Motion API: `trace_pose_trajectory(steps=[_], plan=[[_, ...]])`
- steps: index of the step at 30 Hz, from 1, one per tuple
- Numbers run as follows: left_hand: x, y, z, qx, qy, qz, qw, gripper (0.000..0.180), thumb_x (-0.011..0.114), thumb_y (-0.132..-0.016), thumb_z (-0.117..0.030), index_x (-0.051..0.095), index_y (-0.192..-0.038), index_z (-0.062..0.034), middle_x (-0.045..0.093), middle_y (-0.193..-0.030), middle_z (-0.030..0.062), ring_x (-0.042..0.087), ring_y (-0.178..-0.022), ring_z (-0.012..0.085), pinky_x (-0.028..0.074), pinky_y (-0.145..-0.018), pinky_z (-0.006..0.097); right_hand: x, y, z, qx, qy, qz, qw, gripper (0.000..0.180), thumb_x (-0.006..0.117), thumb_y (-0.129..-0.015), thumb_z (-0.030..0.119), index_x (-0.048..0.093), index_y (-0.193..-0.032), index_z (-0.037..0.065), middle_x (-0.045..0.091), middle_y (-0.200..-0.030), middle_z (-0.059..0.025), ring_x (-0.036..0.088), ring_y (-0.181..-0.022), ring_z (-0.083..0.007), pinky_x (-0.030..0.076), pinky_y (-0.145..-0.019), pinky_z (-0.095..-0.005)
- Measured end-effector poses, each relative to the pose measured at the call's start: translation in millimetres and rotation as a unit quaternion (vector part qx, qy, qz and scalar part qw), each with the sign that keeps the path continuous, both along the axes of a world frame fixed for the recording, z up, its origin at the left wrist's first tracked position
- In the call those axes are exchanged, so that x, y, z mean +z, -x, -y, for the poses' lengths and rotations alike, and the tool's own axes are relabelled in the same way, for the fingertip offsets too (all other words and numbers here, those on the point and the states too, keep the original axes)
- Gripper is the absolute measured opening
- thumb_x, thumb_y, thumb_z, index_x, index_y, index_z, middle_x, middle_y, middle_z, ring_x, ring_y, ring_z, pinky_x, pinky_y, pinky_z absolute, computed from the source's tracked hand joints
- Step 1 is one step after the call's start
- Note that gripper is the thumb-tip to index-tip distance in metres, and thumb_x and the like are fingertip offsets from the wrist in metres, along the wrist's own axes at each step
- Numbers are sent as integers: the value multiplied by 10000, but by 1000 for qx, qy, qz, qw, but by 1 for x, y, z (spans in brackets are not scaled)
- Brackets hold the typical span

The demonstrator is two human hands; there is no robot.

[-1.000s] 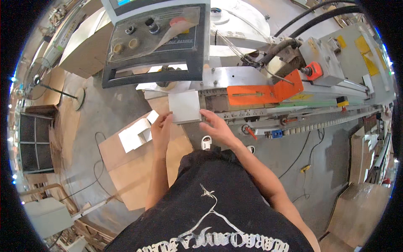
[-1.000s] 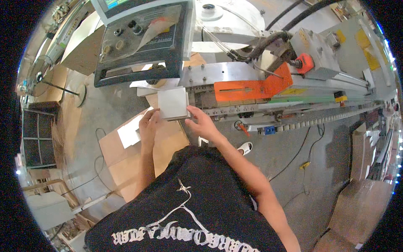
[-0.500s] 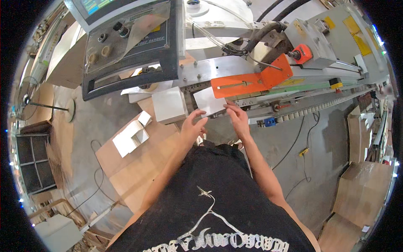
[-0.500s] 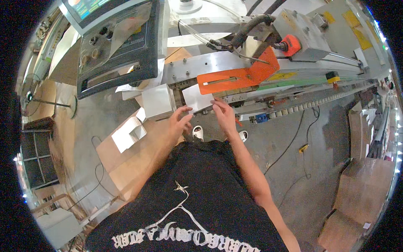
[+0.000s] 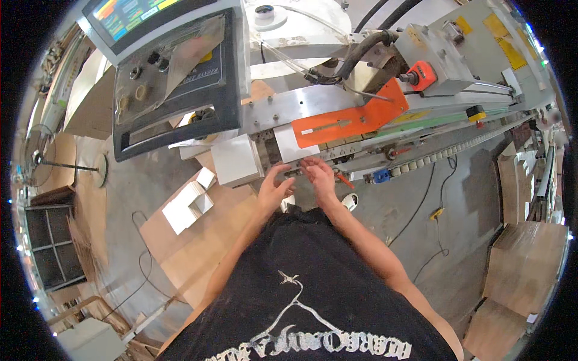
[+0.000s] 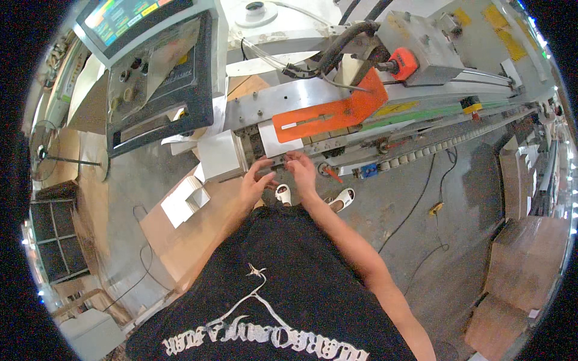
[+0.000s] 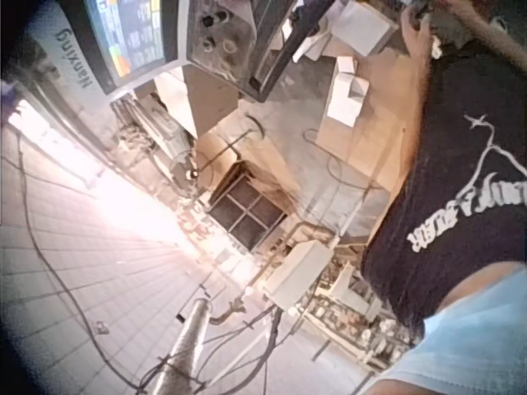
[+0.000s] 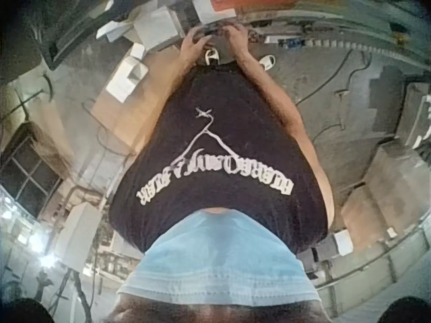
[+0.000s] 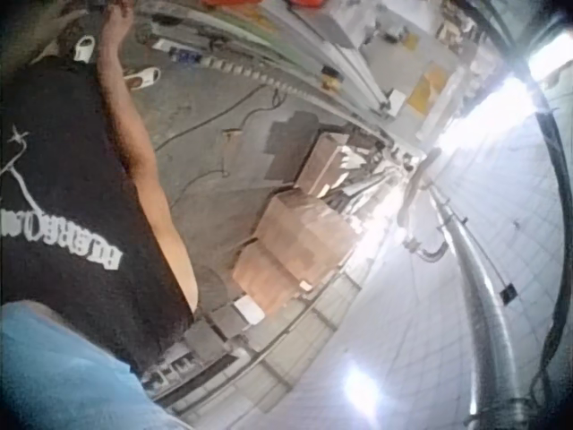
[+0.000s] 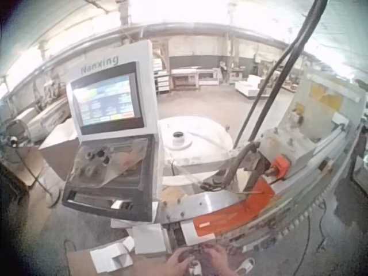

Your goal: Feeding small wood panels into an industrial edge-banding machine and stacking the finished pieces.

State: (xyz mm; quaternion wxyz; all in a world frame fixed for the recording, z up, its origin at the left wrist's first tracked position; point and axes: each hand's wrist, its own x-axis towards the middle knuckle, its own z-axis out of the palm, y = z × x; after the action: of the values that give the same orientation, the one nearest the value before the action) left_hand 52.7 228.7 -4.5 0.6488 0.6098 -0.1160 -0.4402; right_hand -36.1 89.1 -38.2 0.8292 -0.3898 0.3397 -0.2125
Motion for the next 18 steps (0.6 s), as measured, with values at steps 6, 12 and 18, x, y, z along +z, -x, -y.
trace_pose_trajectory(steps=[6, 12, 18], plan=[[-13, -11, 5, -15, 47, -36, 998, 409, 622, -907, -82, 489, -1289, -20, 271, -1519, 117, 679, -830, 203, 548, -666, 282, 4, -7, 4, -75, -50, 38, 995, 258, 521, -827, 30, 532, -1073, -44, 584, -1072, -108, 612, -1034, -234, 508, -899, -320], [-11, -7, 33, -116, 77, -14, 990, 410, 545, -832, -9, 499, -1239, -5, 149, -1577, 136, 684, -849, 225, 519, -689, 297, 6, 3, 24, -181, -52, 43, 981, 188, 467, -827, 17, 514, -1002, -36, 607, -1046, -167, 615, -1041, -286, 495, -957, -384], [-18, 5, 86, -183, 90, -16, 979, 488, 478, -752, 39, 486, -1236, -28, 119, -1582, 149, 682, -898, 246, 526, -745, 318, 0, 19, 67, -274, -38, 62, 959, 127, 457, -838, 28, 510, -946, -12, 615, -1040, -181, 622, -1031, -306, 502, -950, -401]])
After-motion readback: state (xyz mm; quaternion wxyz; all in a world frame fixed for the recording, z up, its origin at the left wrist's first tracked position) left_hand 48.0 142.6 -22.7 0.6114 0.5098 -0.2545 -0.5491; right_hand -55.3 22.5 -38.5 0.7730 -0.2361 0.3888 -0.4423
